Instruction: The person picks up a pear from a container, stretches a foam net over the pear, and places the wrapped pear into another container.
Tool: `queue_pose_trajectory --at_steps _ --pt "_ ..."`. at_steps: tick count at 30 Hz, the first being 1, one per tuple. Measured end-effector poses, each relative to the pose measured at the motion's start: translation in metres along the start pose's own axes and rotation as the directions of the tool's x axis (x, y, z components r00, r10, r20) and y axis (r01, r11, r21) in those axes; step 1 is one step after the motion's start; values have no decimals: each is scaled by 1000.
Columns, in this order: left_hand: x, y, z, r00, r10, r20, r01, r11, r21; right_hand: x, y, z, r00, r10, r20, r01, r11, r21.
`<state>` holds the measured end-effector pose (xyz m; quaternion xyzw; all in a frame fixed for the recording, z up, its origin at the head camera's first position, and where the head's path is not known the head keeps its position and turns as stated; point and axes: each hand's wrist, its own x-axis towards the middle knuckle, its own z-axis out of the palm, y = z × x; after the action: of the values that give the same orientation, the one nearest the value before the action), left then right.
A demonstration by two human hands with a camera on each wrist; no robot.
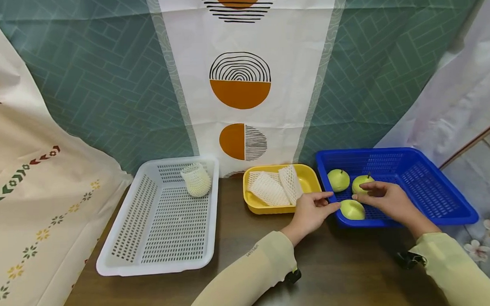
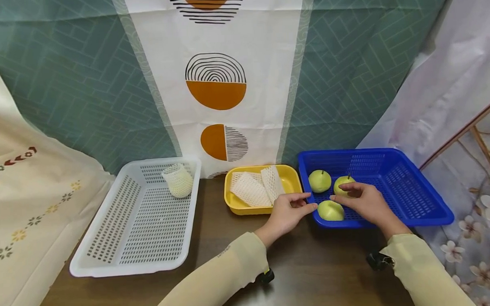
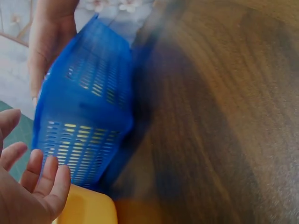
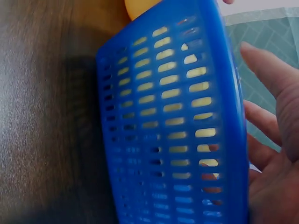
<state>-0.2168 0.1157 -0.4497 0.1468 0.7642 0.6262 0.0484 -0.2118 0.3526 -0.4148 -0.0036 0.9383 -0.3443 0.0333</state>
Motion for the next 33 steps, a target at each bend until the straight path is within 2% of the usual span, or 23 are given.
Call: queue_pose_trajectory --at_steps 7,14,19,27,33 --pt "0 -5 5 1000 13 13 -13 1000 -6 2 5 4 990 -68 121 71 997 -18" --pt "0 -9 8 1000 11 14 -10 1000 -9 6 7 11 972 -118 201 132 990 -58" --pt "0 -11 7 1000 16 22 -16 999 -28 10 7 12 954 -134 268 142 990 -10" --pt "-3 -14 6 999 26 40 -24 999 -37 16 1 14 935 -149 322 165 986 -22" --pt "-4 -13 6 998 17 54 -14 998 -57 20 0 16 933 -108 344 128 991 -38"
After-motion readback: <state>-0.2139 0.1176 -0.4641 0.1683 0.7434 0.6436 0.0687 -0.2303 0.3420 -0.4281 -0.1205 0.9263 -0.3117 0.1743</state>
